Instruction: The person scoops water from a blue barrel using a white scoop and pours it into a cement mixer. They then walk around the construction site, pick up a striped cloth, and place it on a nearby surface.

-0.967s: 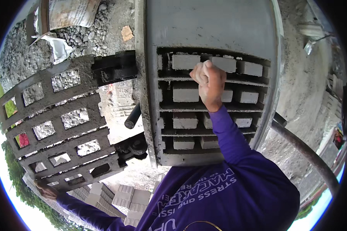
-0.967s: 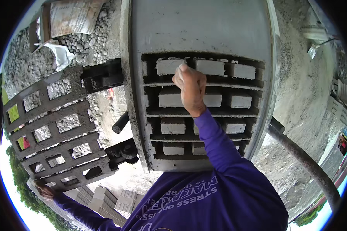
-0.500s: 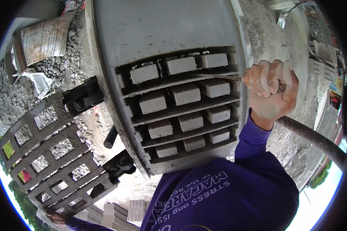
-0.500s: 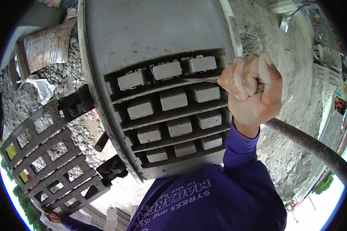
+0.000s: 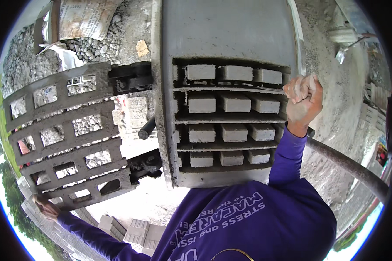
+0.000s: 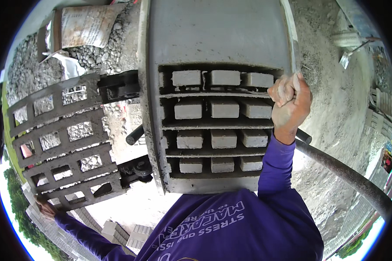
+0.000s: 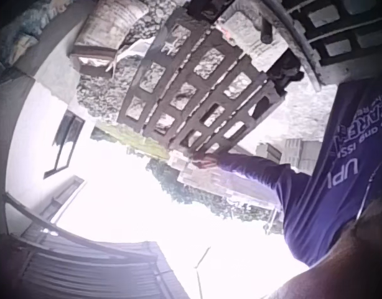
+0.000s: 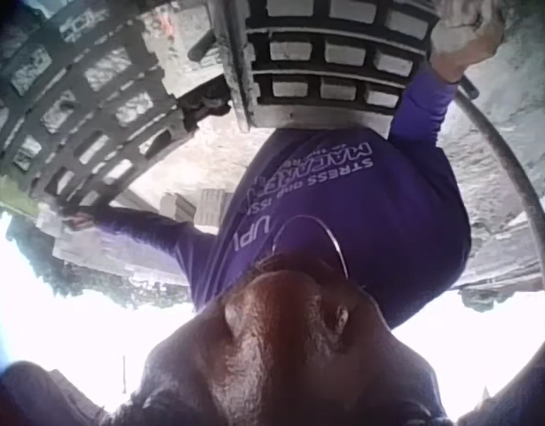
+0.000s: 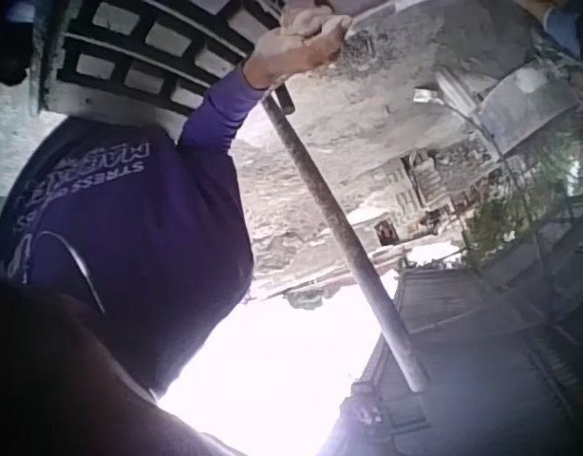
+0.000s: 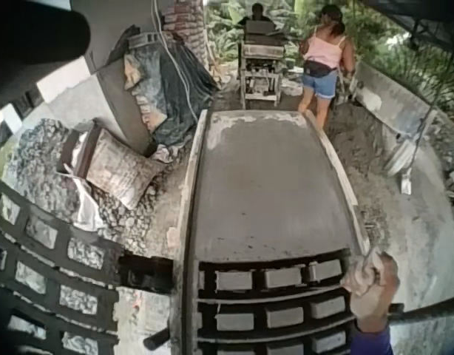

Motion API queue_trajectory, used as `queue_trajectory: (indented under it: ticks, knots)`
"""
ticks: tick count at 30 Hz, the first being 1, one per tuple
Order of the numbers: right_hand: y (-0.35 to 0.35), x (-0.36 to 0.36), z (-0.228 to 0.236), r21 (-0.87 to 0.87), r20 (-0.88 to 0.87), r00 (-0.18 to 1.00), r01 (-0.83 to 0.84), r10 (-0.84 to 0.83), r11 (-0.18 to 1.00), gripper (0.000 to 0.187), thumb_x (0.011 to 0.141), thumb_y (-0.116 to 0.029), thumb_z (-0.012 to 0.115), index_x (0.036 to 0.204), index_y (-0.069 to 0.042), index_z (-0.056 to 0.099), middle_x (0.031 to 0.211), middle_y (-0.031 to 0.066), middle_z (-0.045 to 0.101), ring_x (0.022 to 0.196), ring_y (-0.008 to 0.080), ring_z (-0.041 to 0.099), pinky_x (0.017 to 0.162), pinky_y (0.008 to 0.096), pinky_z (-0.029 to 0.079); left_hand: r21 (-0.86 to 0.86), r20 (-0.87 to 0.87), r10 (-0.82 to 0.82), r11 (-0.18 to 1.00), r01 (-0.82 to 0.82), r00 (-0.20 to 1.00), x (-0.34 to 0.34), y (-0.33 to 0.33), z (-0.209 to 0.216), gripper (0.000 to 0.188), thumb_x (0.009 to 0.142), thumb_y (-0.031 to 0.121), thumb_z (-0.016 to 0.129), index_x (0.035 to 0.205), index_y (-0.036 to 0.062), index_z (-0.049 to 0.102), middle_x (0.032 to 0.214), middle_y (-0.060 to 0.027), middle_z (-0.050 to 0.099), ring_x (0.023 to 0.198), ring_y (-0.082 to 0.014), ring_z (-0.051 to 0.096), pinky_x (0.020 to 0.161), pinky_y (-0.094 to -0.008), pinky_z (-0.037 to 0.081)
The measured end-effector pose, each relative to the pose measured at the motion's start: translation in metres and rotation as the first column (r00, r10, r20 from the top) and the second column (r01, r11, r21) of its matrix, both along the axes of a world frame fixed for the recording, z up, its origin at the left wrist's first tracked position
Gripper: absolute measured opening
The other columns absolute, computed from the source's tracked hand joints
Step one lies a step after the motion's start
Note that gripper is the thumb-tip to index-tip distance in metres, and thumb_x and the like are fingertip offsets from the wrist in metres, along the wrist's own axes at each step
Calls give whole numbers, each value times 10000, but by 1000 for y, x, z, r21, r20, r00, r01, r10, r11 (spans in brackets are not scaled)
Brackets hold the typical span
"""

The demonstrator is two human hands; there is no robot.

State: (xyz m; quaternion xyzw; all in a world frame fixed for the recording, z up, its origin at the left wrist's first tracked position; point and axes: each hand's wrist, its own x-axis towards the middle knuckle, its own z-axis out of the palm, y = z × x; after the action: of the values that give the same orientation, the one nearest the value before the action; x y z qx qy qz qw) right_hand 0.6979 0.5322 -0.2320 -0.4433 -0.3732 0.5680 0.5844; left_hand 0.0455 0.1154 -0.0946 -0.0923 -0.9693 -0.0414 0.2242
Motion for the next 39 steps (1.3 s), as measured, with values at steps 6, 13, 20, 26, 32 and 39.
queue_trajectory:
  ticks: [6,13,20,26,32,39]
  knots:
    - [-44,16,102,346,-110,950,-238,291,908,338,952,-286,371,647,-143,342,569,2,350,499,109,303,543,283,276,1,-18,-26,1000,26,999,29,4,9,706,873,675,235,1208,187,620,962,-111,696,910,-283,637,755,-385,469]
    - [-118,48,152,679,-153,852,-277,500,680,278,937,-298,380,711,-148,442,645,-6,413,593,122,377,663,328,302,-120,-140,-37,993,20,989,54,23,15,695,870,649,267,1231,152,592,1151,-179,618,1072,-350,582,895,-455,434]
    - [-252,86,20,124,-389,906,233,-169,965,369,980,-322,345,711,-130,511,800,68,613,1026,279,561,914,435,350,-47,-66,-118,992,115,991,85,35,20,650,852,627,309,1168,152,621,1135,-167,633,1126,-361,545,1008,-532,274]
    - [-408,122,-100,-172,-468,828,256,-307,951,351,962,-372,443,747,-113,544,941,106,652,1082,312,580,744,387,459,10,-73,-237,971,239,969,87,18,28,634,805,607,360,1104,138,665,1197,-149,608,1205,-354,474,1016,-577,230]
    - [-544,101,-72,-327,-523,852,-163,-34,931,364,966,-306,478,1194,-26,521,841,58,620,663,158,568,645,312,454,286,-518,-553,607,742,652,115,-29,-16,503,797,473,502,1140,128,630,1216,-154,576,1176,-337,484,1007,-454,334]
    - [-674,88,-30,-391,-266,924,-364,275,845,411,924,-216,561,1219,65,507,614,14,519,381,73,340,423,246,334,750,297,-826,512,418,479,230,-250,-263,291,851,271,569,989,30,657,945,-173,660,866,-337,636,795,-380,490]
